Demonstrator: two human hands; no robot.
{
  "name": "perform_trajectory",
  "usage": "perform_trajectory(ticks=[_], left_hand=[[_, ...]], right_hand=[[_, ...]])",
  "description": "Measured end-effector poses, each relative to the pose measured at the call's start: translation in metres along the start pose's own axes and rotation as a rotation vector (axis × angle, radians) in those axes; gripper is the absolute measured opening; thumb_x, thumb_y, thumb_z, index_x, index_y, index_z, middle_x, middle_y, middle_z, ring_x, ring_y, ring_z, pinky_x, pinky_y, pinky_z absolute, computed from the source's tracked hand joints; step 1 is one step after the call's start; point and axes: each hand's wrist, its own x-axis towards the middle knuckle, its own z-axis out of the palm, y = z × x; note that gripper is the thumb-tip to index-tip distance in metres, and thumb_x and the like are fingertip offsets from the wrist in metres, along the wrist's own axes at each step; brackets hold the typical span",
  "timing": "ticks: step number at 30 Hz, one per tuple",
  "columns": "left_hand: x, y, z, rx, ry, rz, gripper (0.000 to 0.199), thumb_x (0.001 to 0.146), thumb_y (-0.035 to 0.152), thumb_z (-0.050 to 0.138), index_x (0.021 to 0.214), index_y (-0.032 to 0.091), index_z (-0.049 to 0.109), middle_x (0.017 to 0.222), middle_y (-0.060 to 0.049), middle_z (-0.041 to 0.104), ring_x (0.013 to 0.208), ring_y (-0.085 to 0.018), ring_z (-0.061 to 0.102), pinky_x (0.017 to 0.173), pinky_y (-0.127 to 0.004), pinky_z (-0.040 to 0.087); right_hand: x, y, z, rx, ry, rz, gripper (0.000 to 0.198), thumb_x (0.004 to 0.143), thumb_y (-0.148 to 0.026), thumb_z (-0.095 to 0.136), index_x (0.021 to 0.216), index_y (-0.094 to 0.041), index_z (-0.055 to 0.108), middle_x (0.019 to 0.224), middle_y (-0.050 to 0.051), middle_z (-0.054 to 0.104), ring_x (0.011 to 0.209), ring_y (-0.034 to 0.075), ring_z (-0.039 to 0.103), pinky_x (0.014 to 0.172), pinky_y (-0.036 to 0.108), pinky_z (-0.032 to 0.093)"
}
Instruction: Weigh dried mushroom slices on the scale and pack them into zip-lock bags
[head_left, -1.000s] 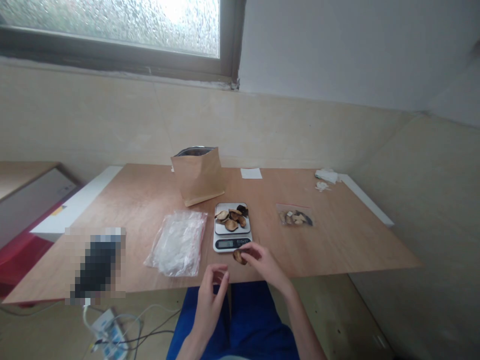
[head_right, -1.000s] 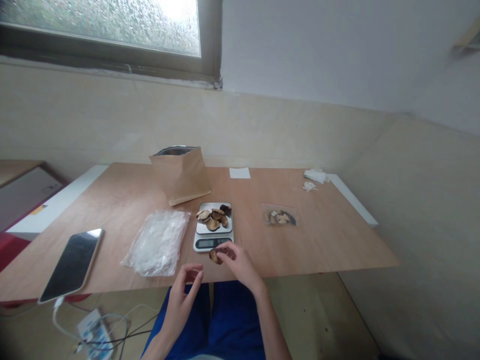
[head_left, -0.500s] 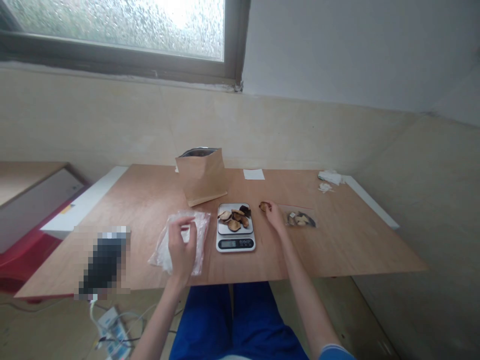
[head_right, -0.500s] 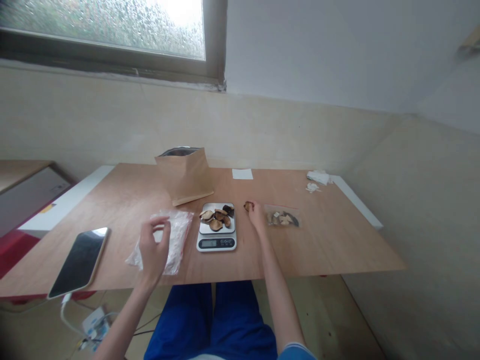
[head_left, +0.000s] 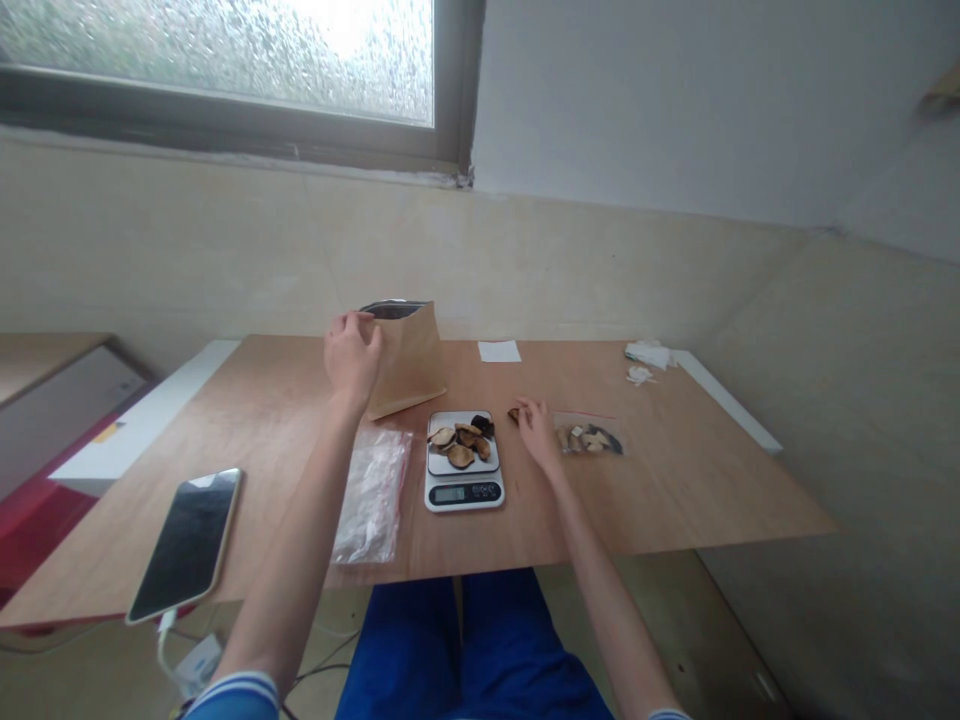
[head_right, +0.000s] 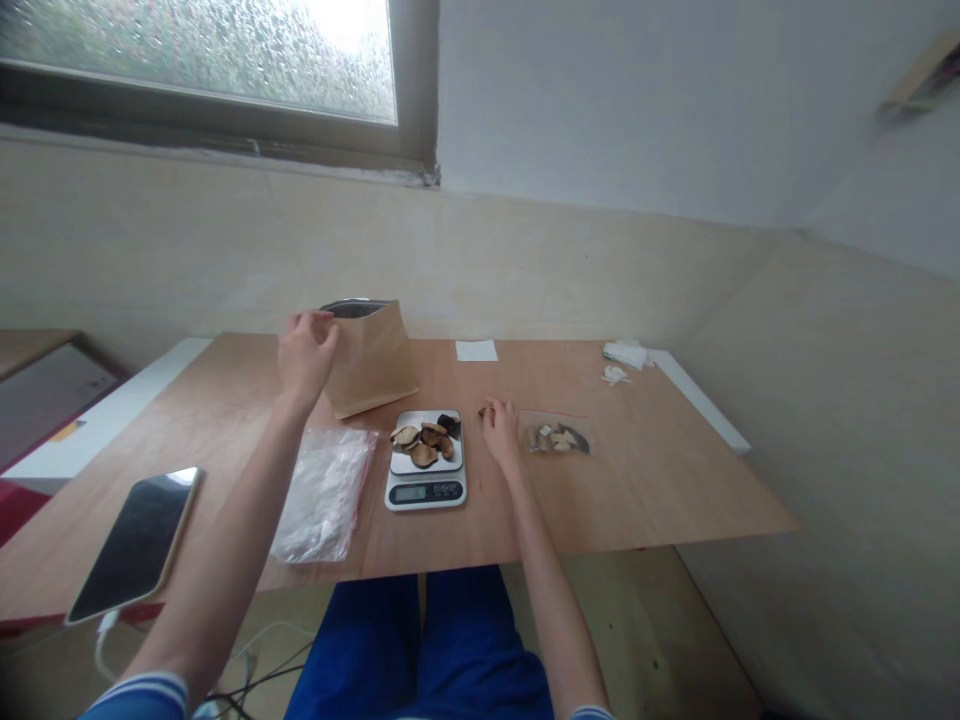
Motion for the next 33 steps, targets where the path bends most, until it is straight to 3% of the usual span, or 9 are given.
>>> perform_trajectory(ticks=[4, 6, 11, 14, 17, 20, 25, 30, 33], left_hand=[[-0.025, -0.004, -0.009, 0.001, 0.149, -0.036, 0.020, 0.083, 0.035, 0.048, 0.080, 0.017, 0.055, 0.092, -0.009, 0.059, 0.087, -0.023, 0.057, 0.086, -0.040, 0.041], [-0.039, -0.007, -0.016, -0.050, 0.141, -0.032, 0.021, 0.080, 0.037, 0.051, 0.084, 0.017, 0.053, 0.087, -0.006, 0.058, 0.078, -0.019, 0.058, 0.083, -0.039, 0.043], [-0.076, -0.017, -0.030, -0.200, -0.032, -0.027, 0.026, 0.075, 0.035, 0.055, 0.093, 0.016, 0.052, 0.089, -0.006, 0.060, 0.072, -0.016, 0.059, 0.065, -0.030, 0.049], [-0.098, -0.020, -0.039, -0.213, -0.179, -0.044, 0.023, 0.077, 0.037, 0.052, 0.089, 0.019, 0.058, 0.084, -0.004, 0.065, 0.073, -0.017, 0.063, 0.067, -0.029, 0.050], [-0.116, -0.021, -0.045, -0.259, -0.213, -0.069, 0.023, 0.076, 0.040, 0.054, 0.087, 0.021, 0.062, 0.078, -0.002, 0.069, 0.076, -0.018, 0.067, 0.070, -0.029, 0.052], [-0.130, -0.022, -0.045, -0.274, -0.177, -0.091, 0.024, 0.076, 0.042, 0.056, 0.086, 0.022, 0.064, 0.076, 0.000, 0.070, 0.075, -0.019, 0.068, 0.070, -0.028, 0.052], [-0.142, -0.023, -0.037, -0.296, -0.140, -0.115, 0.024, 0.077, 0.041, 0.056, 0.089, 0.023, 0.066, 0.083, 0.000, 0.072, 0.079, -0.018, 0.068, 0.069, -0.026, 0.051], [-0.144, -0.023, -0.034, -0.302, -0.126, -0.143, 0.024, 0.077, 0.040, 0.057, 0.090, 0.023, 0.067, 0.082, 0.000, 0.072, 0.078, -0.018, 0.068, 0.068, -0.026, 0.051], [-0.143, -0.024, -0.035, -0.316, -0.129, -0.146, 0.025, 0.077, 0.041, 0.056, 0.091, 0.023, 0.067, 0.081, -0.001, 0.072, 0.077, -0.018, 0.068, 0.069, -0.026, 0.052]], right_hand=[[-0.009, -0.041, -0.013, 0.195, 0.033, -0.161, 0.029, 0.088, -0.020, 0.036, 0.104, -0.016, 0.060, 0.096, 0.009, 0.055, 0.091, 0.018, 0.054, 0.083, 0.032, 0.044], [-0.016, -0.066, -0.018, 0.274, 0.065, -0.258, 0.027, 0.090, -0.023, 0.035, 0.100, -0.018, 0.060, 0.095, 0.007, 0.057, 0.092, 0.017, 0.054, 0.083, 0.031, 0.045], [-0.040, -0.119, -0.023, 0.250, -0.037, -0.616, 0.030, 0.093, -0.021, 0.034, 0.113, -0.018, 0.055, 0.109, 0.009, 0.058, 0.108, 0.017, 0.051, 0.096, 0.035, 0.041], [-0.050, -0.134, -0.017, 0.109, -0.124, -0.776, 0.035, 0.093, -0.017, 0.031, 0.120, -0.013, 0.052, 0.119, 0.011, 0.057, 0.118, 0.018, 0.046, 0.101, 0.034, 0.039], [-0.052, -0.139, -0.009, -0.093, -0.220, -0.861, 0.037, 0.092, -0.014, 0.029, 0.119, -0.007, 0.054, 0.123, 0.014, 0.056, 0.123, 0.019, 0.043, 0.104, 0.035, 0.036], [-0.049, -0.143, -0.004, -0.291, -0.340, -0.816, 0.035, 0.093, -0.014, 0.030, 0.113, -0.005, 0.058, 0.117, 0.016, 0.060, 0.114, 0.022, 0.052, 0.100, 0.035, 0.041], [-0.041, -0.164, 0.005, -0.529, -0.518, -0.494, 0.031, 0.087, -0.007, 0.038, 0.106, -0.007, 0.062, 0.099, 0.016, 0.068, 0.088, 0.024, 0.065, 0.075, 0.032, 0.052], [-0.031, -0.179, 0.021, -0.581, -0.517, -0.437, 0.036, 0.087, -0.006, 0.040, 0.119, -0.010, 0.056, 0.120, 0.016, 0.059, 0.108, 0.025, 0.057, 0.091, 0.032, 0.046], [-0.030, -0.180, 0.024, -0.599, -0.499, -0.406, 0.036, 0.086, -0.005, 0.039, 0.118, -0.009, 0.057, 0.120, 0.018, 0.059, 0.107, 0.026, 0.058, 0.090, 0.034, 0.046]])
